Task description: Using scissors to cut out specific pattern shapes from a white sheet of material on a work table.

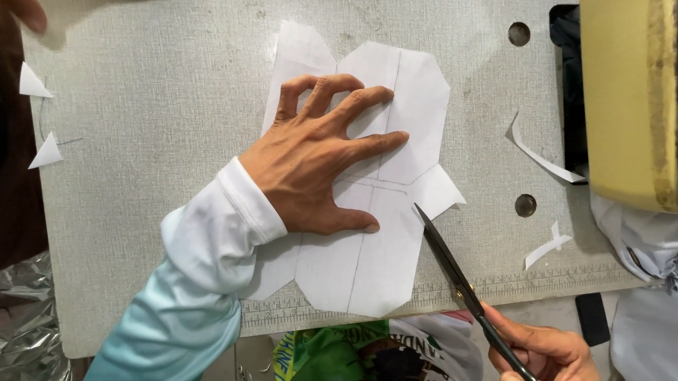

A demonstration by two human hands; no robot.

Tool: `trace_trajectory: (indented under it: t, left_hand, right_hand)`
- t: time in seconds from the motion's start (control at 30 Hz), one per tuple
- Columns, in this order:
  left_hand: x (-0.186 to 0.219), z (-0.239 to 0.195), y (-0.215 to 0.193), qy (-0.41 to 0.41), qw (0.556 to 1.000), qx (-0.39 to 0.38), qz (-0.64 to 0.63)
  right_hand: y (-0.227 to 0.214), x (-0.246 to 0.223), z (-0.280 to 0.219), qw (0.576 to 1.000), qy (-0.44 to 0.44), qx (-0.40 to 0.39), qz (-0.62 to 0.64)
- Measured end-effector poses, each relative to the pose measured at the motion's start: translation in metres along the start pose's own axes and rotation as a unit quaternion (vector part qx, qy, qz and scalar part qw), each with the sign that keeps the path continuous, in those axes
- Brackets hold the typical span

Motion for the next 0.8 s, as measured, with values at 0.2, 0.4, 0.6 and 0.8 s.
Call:
trace_trajectory:
  t: [0.2,0.4,0.6,0.8]
  left_hand:
    - [0.0,0.0,0.001,-0.002,1.0,-0.004,0.005]
    - [0.0,-0.001,0.001,0.0,1.0,-0.004,0.004]
    - [0.0,-0.001,0.002,0.003,1.0,-0.001,0.003]
    - [0.0,-0.001,0.0,-0.001,1.0,-0.001,0.0]
  right_hand:
    - [0.012,-0.01,0.002,0.999,-0.037,-0.034,0.015]
    - [0.009,-0.007,-0.002,1.0,-0.014,0.009,0.002]
    - [0.003,0.002,-0.003,0.999,0.035,0.027,0.001]
    - [0.001,0.001,-0.002,0.997,0.024,0.044,-0.051]
Point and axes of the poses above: each hand's wrist, its own z-axis towards the middle knuckle, its own y-axis out of the palm, x = y × z, the point moved 7 cm from there along z, towards the middle knuckle, and after that the axes turned 5 degrees about y, right-handed, at the moved point
